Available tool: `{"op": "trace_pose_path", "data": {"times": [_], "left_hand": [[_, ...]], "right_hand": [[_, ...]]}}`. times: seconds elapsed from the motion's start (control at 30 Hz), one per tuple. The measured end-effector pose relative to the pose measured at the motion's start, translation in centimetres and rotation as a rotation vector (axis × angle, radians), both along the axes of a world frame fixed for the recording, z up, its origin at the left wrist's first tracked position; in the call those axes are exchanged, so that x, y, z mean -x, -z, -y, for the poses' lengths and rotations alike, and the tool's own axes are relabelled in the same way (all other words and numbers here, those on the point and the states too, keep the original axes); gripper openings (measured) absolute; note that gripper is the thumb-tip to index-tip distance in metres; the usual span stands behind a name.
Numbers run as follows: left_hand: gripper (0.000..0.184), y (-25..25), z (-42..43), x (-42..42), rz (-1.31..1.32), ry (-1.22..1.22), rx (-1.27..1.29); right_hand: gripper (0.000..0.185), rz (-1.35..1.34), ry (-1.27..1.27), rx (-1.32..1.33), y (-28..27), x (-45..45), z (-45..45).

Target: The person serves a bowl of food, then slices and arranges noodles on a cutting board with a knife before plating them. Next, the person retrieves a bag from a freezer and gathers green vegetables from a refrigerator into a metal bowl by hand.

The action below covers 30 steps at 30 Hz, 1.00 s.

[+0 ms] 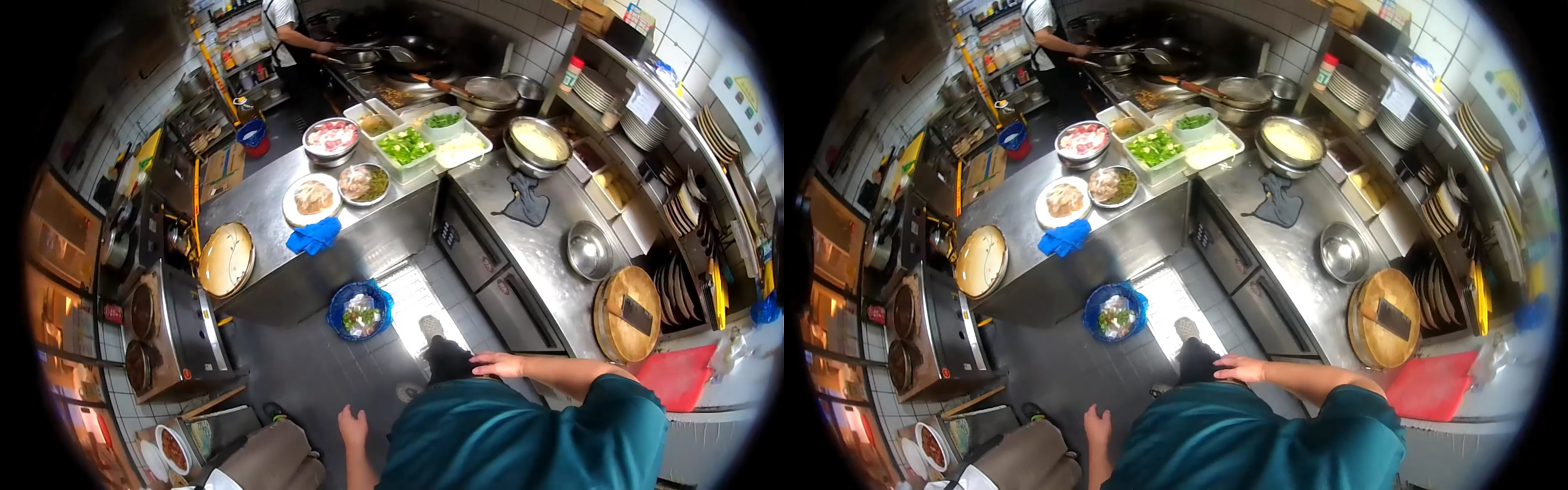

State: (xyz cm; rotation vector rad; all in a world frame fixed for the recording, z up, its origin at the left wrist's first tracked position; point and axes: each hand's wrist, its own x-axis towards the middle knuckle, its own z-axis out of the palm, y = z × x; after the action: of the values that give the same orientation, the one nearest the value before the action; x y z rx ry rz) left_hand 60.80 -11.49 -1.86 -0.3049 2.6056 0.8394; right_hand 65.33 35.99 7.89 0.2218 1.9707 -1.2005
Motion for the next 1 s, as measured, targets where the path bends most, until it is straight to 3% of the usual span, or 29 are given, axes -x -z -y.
{"op": "trace_pose_path", "data": {"times": [0.17,0.2,0.23,0.33,0.4,0.43,0.47,0.5,0.53,0.57,0.6,0.7,0.8,0.87,1.0], "left_hand": [[0.057,-0.2,-3.6,1.8,-0.055,0.061,-0.019],[0.055,-0.2,-4.2,1.4,-0.128,0.082,-0.012],[0.051,-0.2,-4.9,0.3,-0.088,0.063,-0.019],[0.040,-0.2,-6.3,-3.1,-0.087,-0.010,-0.045],[0.048,-0.7,-6.5,-5.4,0.085,-0.113,-0.033],[0.047,-0.9,-6.6,-6.7,0.126,-0.151,-0.019],[0.047,-0.9,-6.6,-7.6,0.167,-0.169,-0.013],[0.046,-0.8,-6.8,-8.1,0.208,-0.173,-0.011],[0.045,-0.7,-6.9,-8.7,0.228,-0.232,-0.041],[0.045,-0.5,-8.4,-9.3,0.246,-0.298,-0.063],[0.044,-0.4,-8.4,-10.2,0.265,-0.341,-0.100],[0.042,-0.9,-9.0,-13.3,0.145,-0.493,-0.132],[0.041,1.1,-9.2,-16.5,0.143,-0.573,-0.097],[0.044,-0.5,-8.6,-17.5,0.175,-0.589,-0.124],[0.046,2.7,-6.7,-20.9,0.209,-0.634,-0.121]], "right_hand": [[0.071,-0.082,0.022,0.011,1.0,1.7,-2.9],[0.068,-0.041,0.061,0.061,-1.3,3.2,-3.0],[0.066,0.169,0.164,0.153,-1.4,4.7,-3.7],[0.052,-0.022,0.146,0.204,4.2,5.2,-7.2],[0.048,0.212,0.214,0.263,3.9,7.0,-7.5],[0.045,0.063,0.011,0.223,8.4,7.6,-10.0],[0.041,0.107,-0.068,0.150,9.0,9.3,-10.7],[0.041,0.229,0.020,0.237,7.5,10.3,-9.5],[0.043,0.164,-0.071,0.244,11.7,11.3,-11.6],[0.059,0.056,-0.350,0.202,15.3,14.3,-14.1],[0.078,-0.056,-0.608,0.146,14.7,16.2,-13.2],[0.046,0.176,-0.420,0.094,7.4,18.3,-7.6],[0.051,0.159,-0.479,0.085,7.9,21.7,-5.7],[0.057,0.196,-0.455,0.043,7.4,22.4,-3.3],[0.061,0.175,-0.524,-0.001,2.4,21.3,3.2]]}}
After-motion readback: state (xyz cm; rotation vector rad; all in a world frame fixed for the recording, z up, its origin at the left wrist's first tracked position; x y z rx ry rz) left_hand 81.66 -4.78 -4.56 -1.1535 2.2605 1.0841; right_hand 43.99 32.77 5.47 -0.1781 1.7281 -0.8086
